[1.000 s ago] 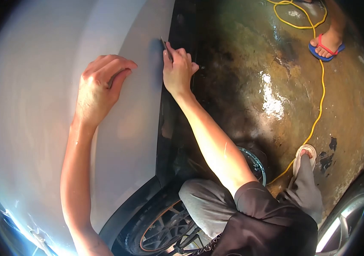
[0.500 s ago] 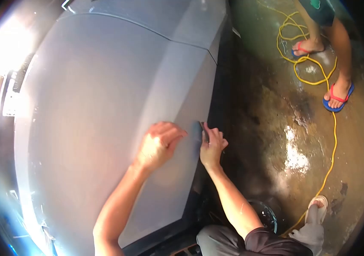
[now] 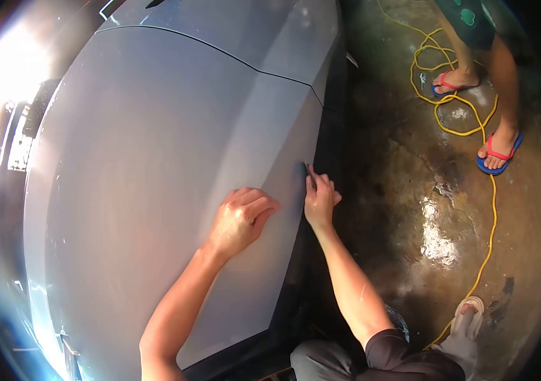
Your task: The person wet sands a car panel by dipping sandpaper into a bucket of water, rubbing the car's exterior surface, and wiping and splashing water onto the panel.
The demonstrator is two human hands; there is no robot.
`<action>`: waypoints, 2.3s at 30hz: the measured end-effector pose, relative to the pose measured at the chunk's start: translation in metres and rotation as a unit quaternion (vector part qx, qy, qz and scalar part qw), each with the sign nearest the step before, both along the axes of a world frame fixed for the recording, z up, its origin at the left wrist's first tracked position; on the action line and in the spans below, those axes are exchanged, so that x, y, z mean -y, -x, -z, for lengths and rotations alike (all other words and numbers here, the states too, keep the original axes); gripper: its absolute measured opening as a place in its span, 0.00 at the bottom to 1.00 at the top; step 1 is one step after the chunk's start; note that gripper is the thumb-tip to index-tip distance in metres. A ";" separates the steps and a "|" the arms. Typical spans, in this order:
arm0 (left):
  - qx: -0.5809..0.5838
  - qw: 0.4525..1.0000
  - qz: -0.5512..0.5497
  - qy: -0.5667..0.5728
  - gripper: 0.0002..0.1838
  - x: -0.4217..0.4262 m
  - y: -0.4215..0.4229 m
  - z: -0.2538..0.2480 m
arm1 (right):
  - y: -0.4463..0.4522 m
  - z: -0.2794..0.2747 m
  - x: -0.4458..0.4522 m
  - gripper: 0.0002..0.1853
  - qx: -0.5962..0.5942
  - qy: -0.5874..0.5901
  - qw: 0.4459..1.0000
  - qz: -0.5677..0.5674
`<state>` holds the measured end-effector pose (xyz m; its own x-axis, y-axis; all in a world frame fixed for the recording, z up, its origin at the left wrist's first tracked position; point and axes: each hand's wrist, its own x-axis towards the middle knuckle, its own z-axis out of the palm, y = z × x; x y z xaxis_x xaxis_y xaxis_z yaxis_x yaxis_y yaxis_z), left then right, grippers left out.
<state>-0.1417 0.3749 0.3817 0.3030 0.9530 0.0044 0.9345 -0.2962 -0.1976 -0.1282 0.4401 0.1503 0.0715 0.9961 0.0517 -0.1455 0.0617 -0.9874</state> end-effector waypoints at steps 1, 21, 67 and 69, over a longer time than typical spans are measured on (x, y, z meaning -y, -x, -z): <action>0.005 1.000 -0.001 0.000 0.06 -0.001 -0.001 0.002 | 0.000 0.000 0.015 0.19 0.015 0.022 1.000 -0.016; -0.022 0.999 -0.037 0.012 0.08 -0.005 -0.010 0.001 | 0.009 0.006 0.005 0.33 -0.012 -0.026 0.999 0.027; -0.010 0.998 -0.057 -0.008 0.07 -0.007 -0.009 0.005 | -0.004 0.009 0.072 0.38 0.002 -0.028 0.999 -0.033; -0.012 0.999 -0.045 -0.007 0.07 -0.008 -0.010 0.005 | 0.006 0.012 0.045 0.35 -0.006 -0.038 0.999 0.024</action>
